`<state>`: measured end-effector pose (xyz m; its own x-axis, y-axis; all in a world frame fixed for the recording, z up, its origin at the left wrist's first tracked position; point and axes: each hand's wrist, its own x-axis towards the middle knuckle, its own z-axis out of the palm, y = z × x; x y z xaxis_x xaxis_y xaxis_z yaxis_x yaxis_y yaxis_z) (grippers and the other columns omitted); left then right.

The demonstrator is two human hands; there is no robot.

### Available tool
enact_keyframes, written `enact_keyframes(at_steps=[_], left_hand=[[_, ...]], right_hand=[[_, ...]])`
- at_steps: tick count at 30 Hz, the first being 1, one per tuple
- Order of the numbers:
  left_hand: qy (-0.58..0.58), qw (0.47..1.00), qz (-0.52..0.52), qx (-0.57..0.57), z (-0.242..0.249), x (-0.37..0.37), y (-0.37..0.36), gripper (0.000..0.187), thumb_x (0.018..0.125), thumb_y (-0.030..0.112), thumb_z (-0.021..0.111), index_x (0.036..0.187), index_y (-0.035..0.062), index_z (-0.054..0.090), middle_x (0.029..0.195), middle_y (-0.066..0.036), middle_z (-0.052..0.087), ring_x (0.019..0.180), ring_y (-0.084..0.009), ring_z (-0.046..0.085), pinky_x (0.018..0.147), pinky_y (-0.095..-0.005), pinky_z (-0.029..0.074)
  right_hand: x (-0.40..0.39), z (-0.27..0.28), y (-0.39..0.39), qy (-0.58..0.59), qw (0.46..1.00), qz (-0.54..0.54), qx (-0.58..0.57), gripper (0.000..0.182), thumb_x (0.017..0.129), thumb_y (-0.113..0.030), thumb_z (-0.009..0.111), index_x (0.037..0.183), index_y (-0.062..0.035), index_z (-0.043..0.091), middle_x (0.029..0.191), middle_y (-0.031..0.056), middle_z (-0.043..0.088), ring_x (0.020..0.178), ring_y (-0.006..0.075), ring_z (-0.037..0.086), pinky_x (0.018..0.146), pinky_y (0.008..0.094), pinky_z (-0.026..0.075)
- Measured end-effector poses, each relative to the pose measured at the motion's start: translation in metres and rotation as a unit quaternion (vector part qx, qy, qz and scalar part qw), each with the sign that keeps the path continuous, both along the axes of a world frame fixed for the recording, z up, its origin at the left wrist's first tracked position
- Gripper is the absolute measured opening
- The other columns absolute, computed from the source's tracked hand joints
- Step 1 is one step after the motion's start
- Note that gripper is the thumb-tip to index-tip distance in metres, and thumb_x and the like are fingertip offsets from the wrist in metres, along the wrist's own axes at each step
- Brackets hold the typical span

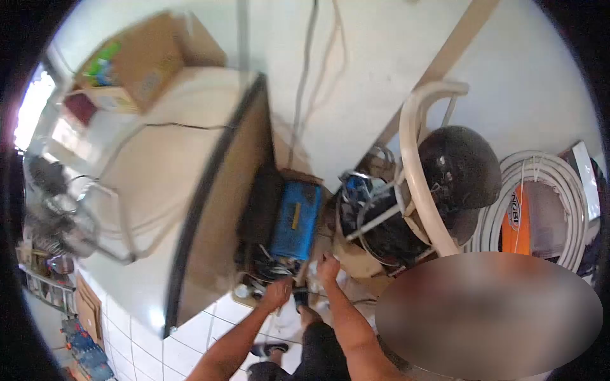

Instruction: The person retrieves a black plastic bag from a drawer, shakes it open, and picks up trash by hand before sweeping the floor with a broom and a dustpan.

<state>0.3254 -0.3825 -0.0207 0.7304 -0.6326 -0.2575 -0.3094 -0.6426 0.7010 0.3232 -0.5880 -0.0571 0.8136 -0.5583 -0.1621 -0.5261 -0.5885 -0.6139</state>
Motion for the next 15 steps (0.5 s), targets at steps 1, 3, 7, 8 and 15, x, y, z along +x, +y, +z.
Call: enact_keyframes(at_steps=[1,3,7,8,15], left_hand=[[0.006,0.999,0.005,0.043,0.001,-0.023,0.036,0.032,0.08,0.014,0.046,0.109,0.0017,0.051,0.081,-0.021,0.061,0.071,-0.0406,0.059,0.064,-0.0479,0.049],[-0.028,0.995,0.001,0.101,-0.026,-0.078,0.115,0.034,0.078,0.017,0.05,0.109,0.0051,0.054,0.087,-0.021,0.061,0.075,-0.0394,0.059,0.064,-0.0465,0.049],[0.061,0.98,0.15,0.111,0.028,-0.171,0.282,0.039,0.076,0.017,0.056,0.114,0.0087,0.054,0.095,-0.015,0.064,0.088,-0.034,0.06,0.078,-0.0422,0.048],[0.042,0.97,0.215,0.106,0.034,-0.196,0.326,0.038,0.075,0.016,0.055,0.112,0.0092,0.055,0.091,-0.016,0.064,0.086,-0.0339,0.06,0.076,-0.0421,0.048],[0.075,0.788,0.59,0.157,0.126,-0.437,0.561,0.034,0.07,0.006,0.053,0.102,0.0083,0.062,0.09,-0.019,0.063,0.088,-0.0347,0.059,0.078,-0.0419,0.047]], right_hand=[[-0.014,0.001,0.018,-0.046,0.998,0.036,-0.002,0.032,0.072,-0.005,0.057,0.104,-0.0034,0.058,0.102,0.019,0.058,0.095,0.0346,0.055,0.078,0.0377,0.044],[-0.044,-0.005,0.052,-0.102,0.987,0.122,-0.003,0.05,0.066,0.003,0.057,0.116,-0.0058,0.052,0.117,0.0207,0.051,0.106,0.0373,0.049,0.084,0.0385,0.042],[-0.081,0.043,0.139,0.099,0.954,0.241,-0.145,0.025,0.075,-0.028,0.057,0.081,-0.005,0.066,0.088,0.0162,0.063,0.081,0.0351,0.059,0.071,0.0439,0.046],[-0.089,0.055,0.171,0.15,0.934,0.259,-0.193,0.028,0.076,-0.028,0.056,0.086,-0.0042,0.066,0.09,0.0171,0.063,0.083,0.0352,0.059,0.071,0.0436,0.046],[-0.148,0.046,0.408,0.208,0.85,0.445,-0.192,0.031,0.074,-0.024,0.059,0.094,-0.0026,0.065,0.101,0.0204,0.061,0.097,0.0347,0.058,0.081,0.0418,0.046]])
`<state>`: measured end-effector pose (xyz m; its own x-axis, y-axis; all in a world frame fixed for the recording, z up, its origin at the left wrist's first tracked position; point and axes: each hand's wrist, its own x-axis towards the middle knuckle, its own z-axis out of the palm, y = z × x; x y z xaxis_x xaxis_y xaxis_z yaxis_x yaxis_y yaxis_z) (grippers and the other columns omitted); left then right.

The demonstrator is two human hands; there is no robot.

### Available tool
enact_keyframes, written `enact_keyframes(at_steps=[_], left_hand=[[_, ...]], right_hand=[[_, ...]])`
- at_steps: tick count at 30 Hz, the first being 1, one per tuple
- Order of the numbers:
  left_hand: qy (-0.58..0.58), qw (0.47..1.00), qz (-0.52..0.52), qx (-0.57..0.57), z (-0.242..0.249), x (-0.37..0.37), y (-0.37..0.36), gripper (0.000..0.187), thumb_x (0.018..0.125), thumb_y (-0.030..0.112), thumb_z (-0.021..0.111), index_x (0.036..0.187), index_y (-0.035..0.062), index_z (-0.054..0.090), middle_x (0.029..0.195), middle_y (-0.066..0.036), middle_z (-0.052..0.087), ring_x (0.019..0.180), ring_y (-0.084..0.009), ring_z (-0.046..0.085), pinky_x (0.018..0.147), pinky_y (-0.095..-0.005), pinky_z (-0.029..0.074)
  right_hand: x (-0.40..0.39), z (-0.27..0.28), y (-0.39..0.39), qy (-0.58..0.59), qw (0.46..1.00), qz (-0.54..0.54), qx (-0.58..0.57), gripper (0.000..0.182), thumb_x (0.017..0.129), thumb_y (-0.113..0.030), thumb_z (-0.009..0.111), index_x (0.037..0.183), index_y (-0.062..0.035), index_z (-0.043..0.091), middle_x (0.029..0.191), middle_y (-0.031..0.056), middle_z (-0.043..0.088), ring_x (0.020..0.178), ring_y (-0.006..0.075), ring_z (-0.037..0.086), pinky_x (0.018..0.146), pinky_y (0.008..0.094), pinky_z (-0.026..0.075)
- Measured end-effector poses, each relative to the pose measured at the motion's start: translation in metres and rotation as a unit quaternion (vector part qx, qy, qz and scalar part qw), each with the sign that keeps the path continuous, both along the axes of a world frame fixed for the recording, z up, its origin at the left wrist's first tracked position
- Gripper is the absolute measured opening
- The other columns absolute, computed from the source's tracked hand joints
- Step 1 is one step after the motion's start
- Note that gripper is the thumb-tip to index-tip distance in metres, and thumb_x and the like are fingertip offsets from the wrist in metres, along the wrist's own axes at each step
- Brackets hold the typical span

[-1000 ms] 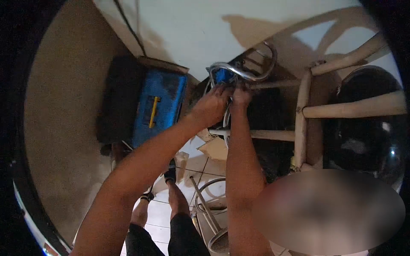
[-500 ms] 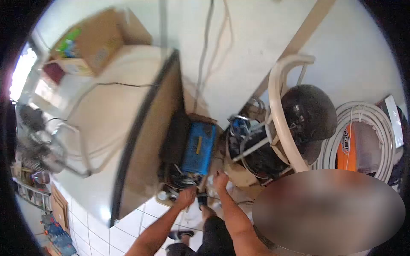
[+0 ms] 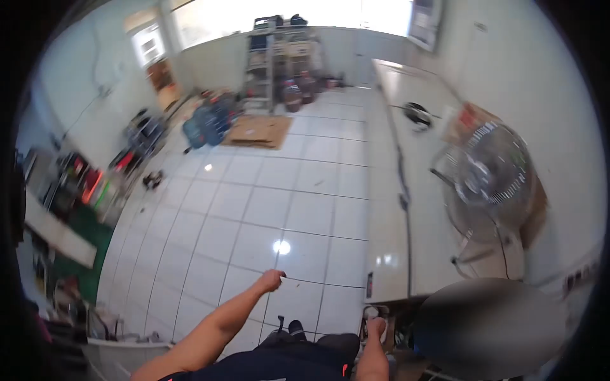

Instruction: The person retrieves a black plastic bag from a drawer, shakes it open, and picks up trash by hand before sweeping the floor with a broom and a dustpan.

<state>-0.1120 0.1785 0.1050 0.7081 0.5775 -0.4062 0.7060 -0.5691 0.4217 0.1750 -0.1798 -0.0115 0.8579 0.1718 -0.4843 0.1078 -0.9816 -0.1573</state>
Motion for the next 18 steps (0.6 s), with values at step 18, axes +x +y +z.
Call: enact_keyframes(at_steps=[18], left_hand=[[0.088,0.775,0.625,-0.04,-0.04,-0.413,0.188,0.024,0.072,0.025,0.059,0.062,0.0042,0.066,0.054,-0.008,0.062,0.049,-0.0203,0.061,0.061,-0.0317,0.052]], right_hand=[[-0.023,-0.068,0.472,0.097,0.987,0.115,-0.062,0.03,0.073,-0.021,0.059,0.089,0.0038,0.063,0.098,0.0211,0.062,0.093,0.0313,0.061,0.081,0.0374,0.05]])
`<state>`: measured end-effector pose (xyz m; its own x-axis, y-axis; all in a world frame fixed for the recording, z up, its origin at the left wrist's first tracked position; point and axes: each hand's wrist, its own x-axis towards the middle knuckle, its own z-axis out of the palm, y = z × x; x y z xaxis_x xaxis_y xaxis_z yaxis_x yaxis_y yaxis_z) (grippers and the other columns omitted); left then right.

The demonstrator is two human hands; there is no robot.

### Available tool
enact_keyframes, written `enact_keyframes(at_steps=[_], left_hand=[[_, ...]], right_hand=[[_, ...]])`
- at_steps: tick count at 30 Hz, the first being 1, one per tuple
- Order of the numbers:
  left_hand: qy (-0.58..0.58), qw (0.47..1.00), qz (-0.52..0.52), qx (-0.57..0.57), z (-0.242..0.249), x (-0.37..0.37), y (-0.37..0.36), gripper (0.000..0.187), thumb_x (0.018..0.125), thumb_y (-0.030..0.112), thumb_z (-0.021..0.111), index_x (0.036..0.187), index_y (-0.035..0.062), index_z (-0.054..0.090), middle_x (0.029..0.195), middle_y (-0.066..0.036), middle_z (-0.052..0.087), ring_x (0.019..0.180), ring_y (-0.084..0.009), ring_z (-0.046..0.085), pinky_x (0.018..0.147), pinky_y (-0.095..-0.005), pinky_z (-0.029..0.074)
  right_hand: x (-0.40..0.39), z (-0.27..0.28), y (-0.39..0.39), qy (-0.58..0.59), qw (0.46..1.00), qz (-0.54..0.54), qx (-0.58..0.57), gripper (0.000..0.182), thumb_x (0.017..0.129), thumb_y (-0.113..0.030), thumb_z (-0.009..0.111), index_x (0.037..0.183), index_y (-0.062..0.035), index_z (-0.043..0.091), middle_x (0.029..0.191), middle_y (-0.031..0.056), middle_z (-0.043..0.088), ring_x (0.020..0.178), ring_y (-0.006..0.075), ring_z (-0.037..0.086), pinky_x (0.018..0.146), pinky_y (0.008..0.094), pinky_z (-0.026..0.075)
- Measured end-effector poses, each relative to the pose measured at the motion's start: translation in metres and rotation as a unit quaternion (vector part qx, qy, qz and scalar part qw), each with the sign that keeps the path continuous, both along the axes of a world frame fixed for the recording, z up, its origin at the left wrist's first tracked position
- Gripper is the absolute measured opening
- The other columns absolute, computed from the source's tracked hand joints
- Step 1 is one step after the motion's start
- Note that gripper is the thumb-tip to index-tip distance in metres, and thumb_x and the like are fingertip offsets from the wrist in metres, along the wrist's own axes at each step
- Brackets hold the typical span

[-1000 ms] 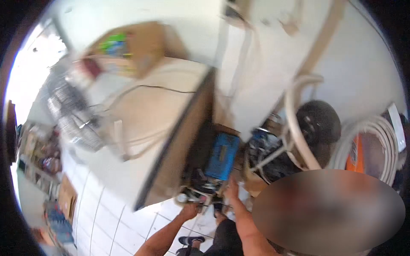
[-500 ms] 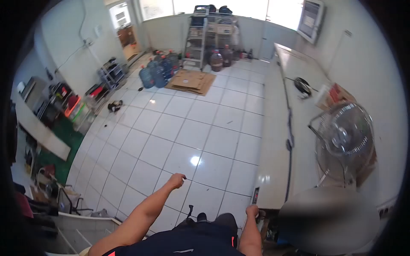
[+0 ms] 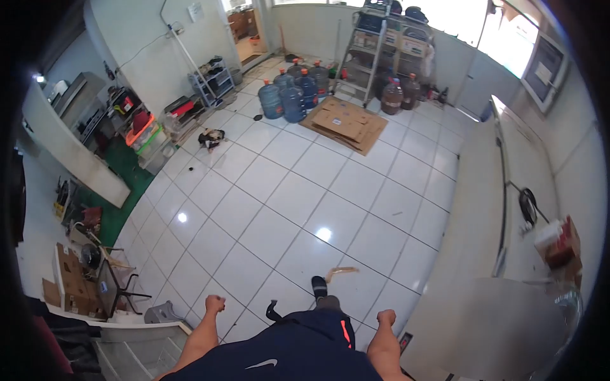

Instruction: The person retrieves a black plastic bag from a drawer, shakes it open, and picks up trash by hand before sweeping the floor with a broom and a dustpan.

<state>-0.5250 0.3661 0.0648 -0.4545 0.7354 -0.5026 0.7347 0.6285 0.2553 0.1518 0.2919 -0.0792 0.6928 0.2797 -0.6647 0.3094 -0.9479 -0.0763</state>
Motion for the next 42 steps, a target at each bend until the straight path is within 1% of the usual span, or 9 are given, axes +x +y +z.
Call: enact_keyframes(at_steps=[2,4,6,9,17,22,32,40,42], left_hand=[[0.149,0.977,-0.044,0.144,-0.027,-0.038,-0.018,0.023,0.072,0.022,0.061,0.058,0.0036,0.064,0.051,-0.008,0.06,0.044,-0.0197,0.059,0.056,-0.0316,0.052],[-0.032,0.973,0.227,0.023,-0.009,-0.05,-0.002,0.021,0.072,0.018,0.063,0.058,0.0017,0.064,0.051,-0.009,0.06,0.041,-0.0188,0.057,0.048,-0.0316,0.05],[-0.015,0.948,0.312,0.054,0.008,-0.052,0.005,0.022,0.072,0.017,0.062,0.058,-0.0006,0.063,0.05,-0.01,0.058,0.04,-0.018,0.057,0.043,-0.0313,0.049],[-0.076,0.904,0.419,0.037,-0.041,-0.085,0.011,0.021,0.071,0.013,0.061,0.058,-0.0027,0.062,0.05,-0.011,0.058,0.04,-0.0189,0.056,0.041,-0.0327,0.047],[-0.257,0.756,0.599,0.063,-0.072,-0.154,0.189,0.008,0.073,-0.001,0.055,0.078,-0.0059,0.054,0.063,-0.011,0.054,0.054,-0.0229,0.057,0.044,-0.0403,0.051],[-0.216,0.889,0.4,0.053,-0.051,-0.253,0.444,0.003,0.076,0.0,0.05,0.075,-0.0015,0.052,0.06,-0.011,0.052,0.049,-0.0197,0.052,0.042,-0.036,0.049],[-0.241,0.938,0.18,0.173,0.041,-0.371,0.962,0.035,0.082,0.006,0.054,0.116,0.0027,0.048,0.078,-0.008,0.057,0.054,-0.0166,0.055,0.051,-0.0276,0.05],[-0.202,0.953,0.224,-0.005,0.085,-0.462,1.1,0.035,0.086,0.017,0.054,0.118,0.0036,0.046,0.089,-0.011,0.058,0.068,-0.0208,0.061,0.055,-0.0285,0.05],[-0.223,0.928,0.298,0.003,0.079,-0.498,1.129,0.033,0.087,0.019,0.053,0.115,0.0042,0.047,0.091,-0.012,0.058,0.072,-0.0233,0.061,0.057,-0.0299,0.051]], right_hand=[[-0.007,-0.025,0.072,0.026,0.996,0.077,-0.046,0.033,0.075,-0.027,0.058,0.087,0.0029,0.064,0.098,0.0215,0.062,0.093,0.0307,0.061,0.081,0.0375,0.05],[-0.026,-0.019,0.174,-0.04,0.883,0.465,-0.05,0.034,0.075,-0.03,0.056,0.083,0.002,0.065,0.096,0.0222,0.062,0.091,0.0323,0.061,0.08,0.0376,0.049],[-0.087,0.076,0.297,0.009,0.962,0.266,0.057,0.029,0.073,-0.024,0.056,0.085,0.0006,0.065,0.097,0.0231,0.061,0.092,0.0344,0.06,0.081,0.0375,0.049],[-0.142,0.062,0.454,-0.068,0.894,0.319,0.306,0.031,0.067,-0.023,0.059,0.086,0.001,0.065,0.085,0.0212,0.063,0.083,0.0345,0.062,0.075,0.0381,0.049],[-0.256,0.122,0.702,-0.044,0.906,0.272,0.32,0.028,0.073,-0.025,0.057,0.084,-0.0008,0.065,0.076,0.0199,0.064,0.079,0.035,0.062,0.071,0.0412,0.049],[-0.255,0.104,0.661,0.134,0.983,0.071,0.102,0.015,0.077,-0.016,0.052,0.079,-0.0027,0.06,0.067,0.0072,0.063,0.055,0.0169,0.06,0.048,0.0369,0.046],[-0.382,0.06,0.706,0.125,0.902,-0.412,-0.035,0.014,0.082,-0.012,0.048,0.085,-0.0005,0.055,0.071,0.0159,0.061,0.054,0.026,0.058,0.046,0.0402,0.045],[-0.485,0.036,1.141,0.186,0.964,-0.063,0.179,0.026,0.079,-0.023,0.055,0.096,-0.0036,0.059,0.068,0.0071,0.062,0.056,0.0169,0.059,0.043,0.0314,0.043],[-0.504,0.062,1.235,0.09,0.959,0.01,0.268,0.029,0.074,-0.026,0.053,0.09,-0.0037,0.065,0.082,0.0172,0.065,0.079,0.0328,0.063,0.072,0.0381,0.05]])
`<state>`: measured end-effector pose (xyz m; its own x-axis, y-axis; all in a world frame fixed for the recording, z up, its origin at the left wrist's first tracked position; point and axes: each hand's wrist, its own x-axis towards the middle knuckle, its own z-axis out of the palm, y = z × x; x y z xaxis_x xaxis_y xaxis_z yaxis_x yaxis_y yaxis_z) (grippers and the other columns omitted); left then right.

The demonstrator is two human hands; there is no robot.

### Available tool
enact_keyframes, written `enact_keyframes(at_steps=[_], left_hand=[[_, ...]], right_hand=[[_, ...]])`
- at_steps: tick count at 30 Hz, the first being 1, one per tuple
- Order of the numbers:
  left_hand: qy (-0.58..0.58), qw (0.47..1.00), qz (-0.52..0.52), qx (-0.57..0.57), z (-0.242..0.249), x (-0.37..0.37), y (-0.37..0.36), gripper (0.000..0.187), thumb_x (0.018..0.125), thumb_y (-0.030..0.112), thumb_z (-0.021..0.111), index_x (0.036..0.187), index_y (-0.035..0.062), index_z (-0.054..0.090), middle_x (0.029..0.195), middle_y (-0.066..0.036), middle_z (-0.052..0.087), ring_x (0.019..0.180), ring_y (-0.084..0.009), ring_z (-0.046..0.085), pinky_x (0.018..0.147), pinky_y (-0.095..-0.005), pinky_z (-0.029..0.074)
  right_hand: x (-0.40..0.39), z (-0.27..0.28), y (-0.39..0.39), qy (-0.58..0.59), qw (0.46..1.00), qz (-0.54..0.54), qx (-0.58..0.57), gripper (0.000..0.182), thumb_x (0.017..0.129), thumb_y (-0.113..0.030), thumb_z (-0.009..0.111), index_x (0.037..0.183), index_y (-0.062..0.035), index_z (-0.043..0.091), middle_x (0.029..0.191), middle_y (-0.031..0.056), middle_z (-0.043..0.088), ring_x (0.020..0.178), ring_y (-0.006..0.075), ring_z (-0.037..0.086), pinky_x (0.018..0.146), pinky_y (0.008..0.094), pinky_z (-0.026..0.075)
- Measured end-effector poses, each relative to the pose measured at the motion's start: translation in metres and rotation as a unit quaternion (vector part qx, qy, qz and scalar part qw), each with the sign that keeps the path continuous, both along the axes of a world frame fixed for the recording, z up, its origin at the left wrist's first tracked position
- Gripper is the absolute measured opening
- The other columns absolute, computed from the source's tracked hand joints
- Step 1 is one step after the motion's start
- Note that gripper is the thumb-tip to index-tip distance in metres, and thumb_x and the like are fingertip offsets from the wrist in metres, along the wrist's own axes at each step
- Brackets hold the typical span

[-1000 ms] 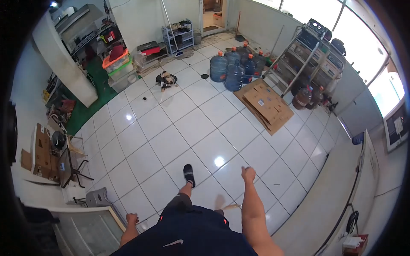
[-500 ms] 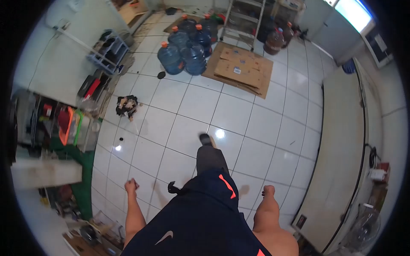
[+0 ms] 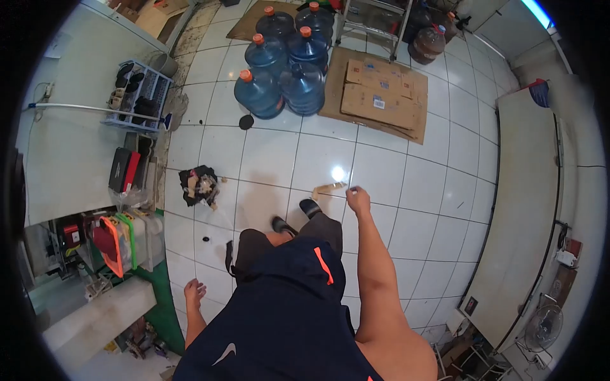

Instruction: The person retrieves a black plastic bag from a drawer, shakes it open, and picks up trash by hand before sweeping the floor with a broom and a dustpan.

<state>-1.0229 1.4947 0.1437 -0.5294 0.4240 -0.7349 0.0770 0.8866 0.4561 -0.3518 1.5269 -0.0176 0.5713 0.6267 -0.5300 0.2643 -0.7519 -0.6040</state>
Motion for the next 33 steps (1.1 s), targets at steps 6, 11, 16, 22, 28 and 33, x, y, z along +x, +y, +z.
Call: enact_keyframes(at_steps=[6,11,16,22,28,33], left_hand=[[-0.026,1.0,-0.017,-0.006,-0.035,-0.091,0.138,0.033,0.088,0.024,0.051,0.116,0.0066,0.047,0.095,-0.013,0.058,0.077,-0.0246,0.062,0.06,-0.0312,0.051],[0.034,0.973,-0.211,-0.082,-0.006,-0.153,0.278,0.035,0.089,0.024,0.05,0.118,0.0049,0.048,0.09,-0.01,0.059,0.075,-0.0193,0.062,0.059,-0.0296,0.049],[0.07,0.978,-0.19,-0.054,0.052,-0.204,0.359,0.027,0.088,0.021,0.05,0.108,0.0029,0.052,0.081,-0.009,0.058,0.063,-0.0169,0.059,0.052,-0.0272,0.047],[0.057,0.978,-0.17,-0.105,0.065,-0.267,0.367,0.016,0.084,0.009,0.051,0.096,-0.0001,0.053,0.069,-0.009,0.056,0.051,-0.0189,0.057,0.038,-0.0276,0.041],[0.074,0.971,-0.198,-0.11,0.039,-0.282,0.388,0.022,0.083,0.01,0.055,0.097,-0.0063,0.053,0.07,-0.01,0.057,0.053,-0.0186,0.058,0.04,-0.0272,0.042],[0.05,0.979,-0.162,-0.114,0.01,-0.241,0.471,0.028,0.085,0.014,0.053,0.108,-0.0031,0.051,0.078,-0.012,0.06,0.06,-0.0195,0.062,0.044,-0.0254,0.046]], right_hand=[[-0.056,-0.033,0.095,-0.073,0.993,0.009,-0.097,0.032,0.074,-0.027,0.056,0.093,-0.0026,0.064,0.077,0.0171,0.066,0.072,0.0273,0.065,0.068,0.0345,0.051],[-0.145,-0.097,0.107,-0.081,0.963,-0.028,-0.256,0.049,0.075,-0.043,0.056,0.087,0.0042,0.063,0.087,0.0265,0.061,0.089,0.0392,0.059,0.079,0.0432,0.046],[-0.207,-0.099,0.181,0.011,0.948,-0.189,-0.255,0.068,0.075,-0.055,0.054,0.087,0.0113,0.061,0.096,0.0334,0.057,0.095,0.041,0.057,0.082,0.0429,0.046],[-0.211,-0.179,0.29,0.034,0.961,-0.07,-0.265,0.057,0.073,-0.052,0.055,0.09,0.0022,0.066,0.096,0.0262,0.06,0.096,0.039,0.057,0.083,0.0403,0.045],[-0.181,-0.148,0.381,-0.23,0.934,-0.271,-0.02,0.032,0.08,-0.031,0.05,0.079,-0.001,0.063,0.073,0.0195,0.062,0.071,0.0357,0.06,0.065,0.0427,0.046],[-0.178,0.022,0.395,-0.413,0.899,-0.135,-0.062,0.013,0.079,-0.013,0.055,0.076,-0.0008,0.059,0.082,0.0177,0.054,0.081,0.034,0.052,0.071,0.0437,0.042]])
